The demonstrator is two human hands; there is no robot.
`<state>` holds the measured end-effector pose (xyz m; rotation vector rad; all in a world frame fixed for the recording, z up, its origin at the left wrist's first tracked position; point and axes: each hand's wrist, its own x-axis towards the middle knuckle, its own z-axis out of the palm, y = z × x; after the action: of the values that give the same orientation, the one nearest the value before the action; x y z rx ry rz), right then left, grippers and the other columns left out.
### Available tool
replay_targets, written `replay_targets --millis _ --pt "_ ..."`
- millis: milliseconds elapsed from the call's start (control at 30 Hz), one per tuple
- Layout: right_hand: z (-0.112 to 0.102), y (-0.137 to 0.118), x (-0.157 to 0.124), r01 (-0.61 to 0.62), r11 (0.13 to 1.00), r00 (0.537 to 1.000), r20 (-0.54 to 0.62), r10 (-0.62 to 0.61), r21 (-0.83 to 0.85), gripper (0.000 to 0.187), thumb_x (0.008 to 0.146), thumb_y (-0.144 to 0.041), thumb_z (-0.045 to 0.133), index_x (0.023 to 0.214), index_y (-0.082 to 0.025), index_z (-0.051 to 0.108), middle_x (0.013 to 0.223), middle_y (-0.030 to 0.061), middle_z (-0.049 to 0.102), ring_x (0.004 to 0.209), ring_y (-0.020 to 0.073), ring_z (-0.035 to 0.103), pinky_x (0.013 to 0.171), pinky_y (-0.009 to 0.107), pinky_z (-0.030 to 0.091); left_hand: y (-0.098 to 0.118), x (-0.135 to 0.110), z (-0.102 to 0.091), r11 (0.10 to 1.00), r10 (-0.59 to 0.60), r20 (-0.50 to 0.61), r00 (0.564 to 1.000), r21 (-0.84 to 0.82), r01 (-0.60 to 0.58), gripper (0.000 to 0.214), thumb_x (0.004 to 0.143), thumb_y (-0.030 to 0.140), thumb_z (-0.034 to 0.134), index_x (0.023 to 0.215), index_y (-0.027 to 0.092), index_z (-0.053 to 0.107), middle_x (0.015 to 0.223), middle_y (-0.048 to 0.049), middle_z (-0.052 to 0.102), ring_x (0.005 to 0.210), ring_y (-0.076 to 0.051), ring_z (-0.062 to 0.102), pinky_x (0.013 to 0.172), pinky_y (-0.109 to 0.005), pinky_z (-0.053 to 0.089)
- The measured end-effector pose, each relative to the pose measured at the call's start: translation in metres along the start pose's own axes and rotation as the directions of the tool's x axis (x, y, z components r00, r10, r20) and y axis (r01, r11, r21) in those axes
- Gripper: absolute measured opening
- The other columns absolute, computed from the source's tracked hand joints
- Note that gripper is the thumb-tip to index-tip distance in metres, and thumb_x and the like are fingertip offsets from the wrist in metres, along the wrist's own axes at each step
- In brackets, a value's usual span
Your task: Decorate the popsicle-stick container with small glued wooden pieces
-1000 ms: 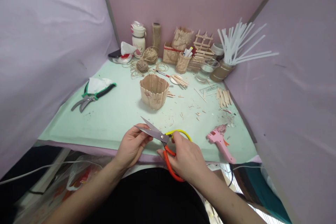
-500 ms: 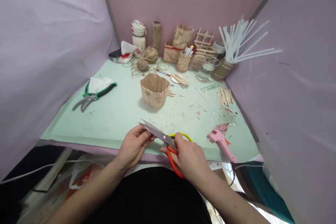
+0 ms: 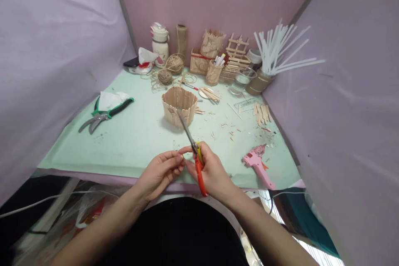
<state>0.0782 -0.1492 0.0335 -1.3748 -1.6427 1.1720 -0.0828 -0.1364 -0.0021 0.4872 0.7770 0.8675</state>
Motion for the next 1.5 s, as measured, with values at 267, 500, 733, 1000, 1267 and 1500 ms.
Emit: replay_targets --millis 267,500,733,1000,1267,1500 --pt "0.002 0.001 -0.005 0.011 0.996 0.999 -0.047 -0.015 -0.089 0.018 0.085 -0.034 0.059 0.095 -0.022 0.052 0.063 -0.0068 0.037 0.052 0.0099 0.032 0.049 0.023 0.031 0.002 0.001 0.000 0.997 -0.051 -0.016 0.999 -0.052 0.050 0.017 0.067 0.023 0.077 0.073 0.011 0.067 0.062 -0.0003 0.059 0.057 -0.005 0.052 0.056 -0.016 0.039" --pt "0.002 0.001 -0.003 0.017 0.997 0.997 -0.072 -0.023 -0.074 0.021 0.085 -0.035 0.059 0.100 -0.023 0.053 0.062 -0.0077 0.035 0.051 0.0100 0.033 0.049 0.023 0.031 0.001 0.000 0.000 0.999 -0.039 0.000 0.999 -0.025 0.039 0.017 0.069 0.024 0.077 0.072 0.011 0.066 0.064 -0.0005 0.059 0.058 -0.005 0.052 0.056 -0.016 0.040" --pt "0.004 0.005 -0.002 0.055 0.994 0.992 -0.110 -0.065 -0.091 0.022 0.083 -0.035 0.062 0.081 -0.024 0.044 0.062 -0.0070 0.041 0.051 0.0099 0.033 0.049 0.023 0.032 0.001 0.000 0.001 0.995 -0.095 0.016 0.995 -0.030 0.095 0.018 0.066 0.024 0.079 0.072 0.011 0.068 0.063 -0.0008 0.059 0.056 -0.005 0.050 0.054 -0.016 0.038" --pt "0.007 0.004 -0.003 0.059 0.995 0.984 -0.161 -0.072 -0.083 0.019 0.083 -0.035 0.062 0.096 -0.022 0.055 0.059 -0.0085 0.034 0.050 0.0092 0.032 0.048 0.022 0.031 0.001 0.001 0.003 0.997 -0.066 0.008 0.998 -0.050 0.066 0.022 0.063 0.027 0.081 0.071 0.010 0.070 0.058 0.0014 0.051 0.054 -0.005 0.043 0.047 -0.016 0.030" --pt "0.004 0.003 -0.004 -0.011 0.981 0.993 -0.118 -0.012 -0.191 0.026 0.081 -0.038 0.062 0.097 -0.023 0.048 0.058 -0.0096 0.033 0.049 0.0104 0.033 0.048 0.022 0.031 -0.003 0.002 0.005 0.995 0.019 -0.075 0.997 -0.093 -0.025 0.022 0.063 0.027 0.082 0.071 0.011 0.069 0.058 0.0028 0.048 0.053 -0.003 0.039 0.045 -0.014 0.025" --pt "0.003 0.005 -0.013 -0.129 0.777 0.991 -0.052 0.123 -0.616 0.036 0.074 -0.045 0.063 0.086 -0.024 0.036 0.072 -0.0018 0.054 0.056 0.0153 0.048 0.051 0.026 0.033 -0.003 0.000 0.002 0.954 0.252 -0.152 0.956 -0.125 -0.272 0.018 0.068 0.025 0.079 0.072 0.013 0.067 0.063 0.0018 0.054 0.060 -0.005 0.047 0.053 -0.015 0.037"
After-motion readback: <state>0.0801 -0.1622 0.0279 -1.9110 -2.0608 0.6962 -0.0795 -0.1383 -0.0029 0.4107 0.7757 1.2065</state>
